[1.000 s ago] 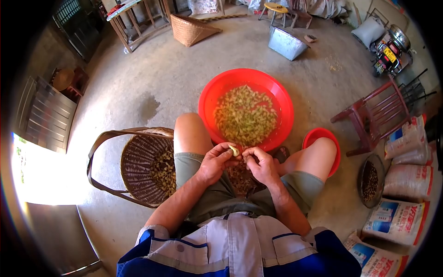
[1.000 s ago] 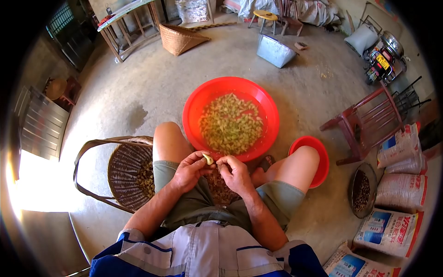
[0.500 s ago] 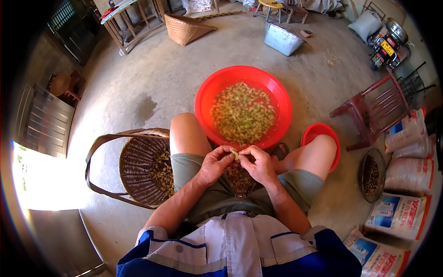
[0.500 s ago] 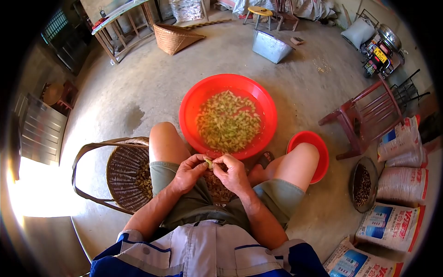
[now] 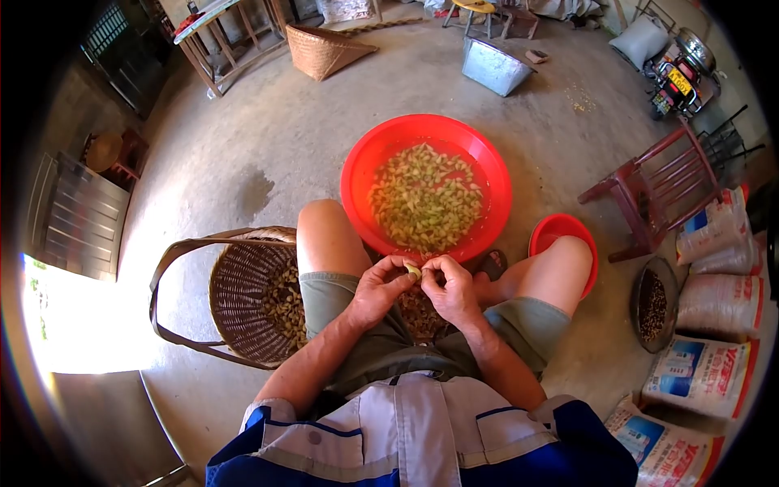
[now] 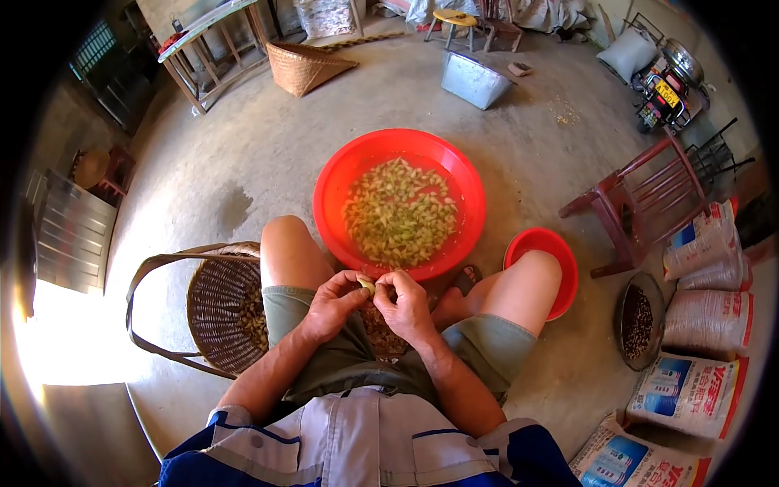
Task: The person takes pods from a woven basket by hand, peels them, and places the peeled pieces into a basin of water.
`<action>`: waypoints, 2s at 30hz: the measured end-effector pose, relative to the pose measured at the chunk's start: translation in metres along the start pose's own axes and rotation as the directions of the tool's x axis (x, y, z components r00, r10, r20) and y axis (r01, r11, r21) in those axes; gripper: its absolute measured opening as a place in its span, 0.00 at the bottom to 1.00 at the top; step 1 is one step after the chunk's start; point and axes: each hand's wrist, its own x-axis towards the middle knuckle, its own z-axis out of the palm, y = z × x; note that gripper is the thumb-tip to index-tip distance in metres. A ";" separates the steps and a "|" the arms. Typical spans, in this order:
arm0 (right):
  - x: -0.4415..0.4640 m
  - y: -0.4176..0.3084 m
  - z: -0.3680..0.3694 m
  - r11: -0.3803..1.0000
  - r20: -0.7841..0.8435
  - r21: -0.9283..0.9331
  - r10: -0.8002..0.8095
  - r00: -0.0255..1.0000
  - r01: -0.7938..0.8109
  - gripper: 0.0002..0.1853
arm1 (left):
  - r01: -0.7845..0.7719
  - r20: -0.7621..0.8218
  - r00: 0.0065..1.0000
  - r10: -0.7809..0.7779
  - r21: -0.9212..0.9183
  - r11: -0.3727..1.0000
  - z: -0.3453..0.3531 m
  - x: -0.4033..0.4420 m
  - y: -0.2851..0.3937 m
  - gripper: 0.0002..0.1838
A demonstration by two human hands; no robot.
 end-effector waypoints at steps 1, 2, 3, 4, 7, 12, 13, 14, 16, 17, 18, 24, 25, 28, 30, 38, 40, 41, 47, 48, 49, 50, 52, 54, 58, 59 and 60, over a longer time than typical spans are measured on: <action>0.000 -0.001 0.000 1.000 0.000 0.008 -0.004 1.000 0.004 0.04 | 0.012 -0.010 1.000 -0.012 -0.005 1.000 0.000 0.000 0.002 0.11; 0.000 -0.002 -0.002 1.000 0.016 0.014 0.017 1.000 -0.017 0.04 | 0.023 -0.019 1.000 -0.023 -0.010 1.000 0.000 0.000 0.003 0.12; 0.000 -0.002 -0.005 0.999 0.031 0.021 0.038 0.999 -0.038 0.05 | 0.020 -0.020 1.000 -0.020 -0.016 1.000 0.000 0.000 0.003 0.11; 0.000 -0.004 -0.006 0.998 0.046 0.027 0.058 0.997 -0.059 0.05 | 0.016 -0.021 1.000 -0.017 -0.021 1.000 0.000 0.000 0.003 0.11; 0.002 -0.011 -0.005 0.996 0.040 0.085 0.020 0.999 -0.023 0.06 | -0.009 -0.023 1.000 0.009 0.018 1.000 -0.002 0.002 -0.002 0.11; 0.002 -0.005 -0.008 1.000 0.089 0.003 -0.015 0.996 0.015 0.06 | -0.061 -0.020 0.998 0.065 0.172 0.983 -0.003 0.000 -0.010 0.12; 0.002 -0.004 -0.009 1.000 0.096 0.005 0.007 0.995 -0.007 0.06 | -0.052 -0.021 0.998 0.057 0.187 0.981 -0.002 0.000 -0.010 0.12; 0.001 -0.002 -0.008 1.000 0.095 0.003 0.010 0.995 -0.010 0.06 | -0.043 -0.020 0.999 0.048 0.203 0.978 -0.002 0.000 -0.010 0.12; 0.000 -0.001 -0.007 1.000 0.091 0.000 0.016 0.996 -0.016 0.06 | -0.045 -0.011 0.999 0.048 0.200 0.979 -0.003 0.000 -0.012 0.12; 0.000 -0.002 -0.008 1.000 0.077 -0.020 0.000 0.997 0.002 0.06 | -0.047 -0.007 0.999 0.049 0.199 0.979 -0.003 0.000 -0.012 0.12; 0.001 -0.003 -0.008 0.999 0.064 -0.039 -0.017 0.998 0.019 0.06 | -0.064 0.006 0.998 0.064 0.186 0.981 -0.002 0.000 -0.011 0.12; 0.001 0.001 -0.012 0.993 0.006 -0.118 0.004 1.000 -0.003 0.06 | -0.043 0.027 0.999 0.041 0.079 0.996 0.004 -0.001 0.002 0.12; 0.001 -0.001 -0.012 0.993 -0.003 -0.118 0.012 1.000 -0.013 0.06 | -0.037 0.026 0.999 0.035 0.055 0.998 0.005 -0.001 0.003 0.12; 0.000 -0.005 -0.013 0.978 0.062 0.120 0.163 0.985 -0.170 0.06 | -0.058 0.022 0.998 0.057 0.032 0.998 0.000 0.001 -0.004 0.12; 0.001 -0.010 -0.011 0.985 0.081 0.125 0.110 0.991 -0.119 0.06 | -0.073 0.011 0.997 0.073 0.047 0.996 -0.003 0.002 -0.010 0.12; 0.002 -0.007 -0.010 0.997 0.091 -0.064 -0.031 0.995 0.037 0.07 | -0.069 -0.014 0.997 0.078 0.321 0.945 0.001 -0.002 -0.009 0.12; 0.002 -0.010 -0.011 0.990 0.084 -0.109 -0.078 0.993 0.087 0.07 | -0.052 -0.010 0.998 0.059 0.338 0.940 0.003 -0.003 -0.007 0.13; 0.002 -0.009 -0.011 0.990 0.080 -0.108 -0.077 0.994 0.086 0.07 | -0.043 -0.009 0.999 0.049 0.347 0.937 0.003 -0.003 -0.006 0.13; 0.002 -0.005 -0.011 0.989 0.048 -0.112 -0.095 0.994 0.100 0.07 | -0.078 0.042 0.997 0.071 0.200 0.977 0.003 -0.001 -0.006 0.12; 0.001 -0.005 -0.011 0.990 0.038 -0.107 -0.086 0.996 0.090 0.07 | -0.085 0.062 0.995 0.075 0.173 0.981 0.002 0.000 -0.007 0.12; 0.001 -0.005 -0.010 0.992 0.029 -0.102 -0.077 0.997 0.079 0.07 | -0.090 0.081 0.994 0.079 0.145 0.985 -0.001 0.001 -0.009 0.12; 0.000 -0.004 -0.010 0.995 0.025 -0.080 -0.052 0.998 0.054 0.07 | -0.095 0.099 0.992 0.084 0.116 0.989 -0.002 0.001 -0.010 0.13; 0.000 -0.001 -0.009 0.999 0.018 -0.035 -0.004 1.000 0.004 0.07 | -0.084 0.096 0.992 0.076 0.084 0.993 -0.001 0.001 -0.007 0.13; -0.001 0.000 -0.012 0.997 0.067 -0.036 0.074 0.995 -0.072 0.06 | -0.073 0.086 0.994 0.068 0.058 0.996 0.000 0.000 -0.005 0.12; -0.003 0.001 -0.009 0.990 0.099 0.062 0.117 0.988 -0.124 0.06 | -0.073 0.062 0.996 0.069 0.065 0.995 -0.001 0.000 -0.006 0.11; -0.003 0.002 -0.009 0.990 0.085 0.071 0.114 0.990 -0.120 0.06 | -0.078 0.060 0.996 0.073 0.080 0.994 -0.001 0.000 -0.006 0.11; -0.003 0.001 -0.008 0.990 0.070 0.081 0.110 0.991 -0.115 0.06 | -0.089 0.052 0.995 0.085 0.080 0.993 -0.001 0.000 -0.006 0.11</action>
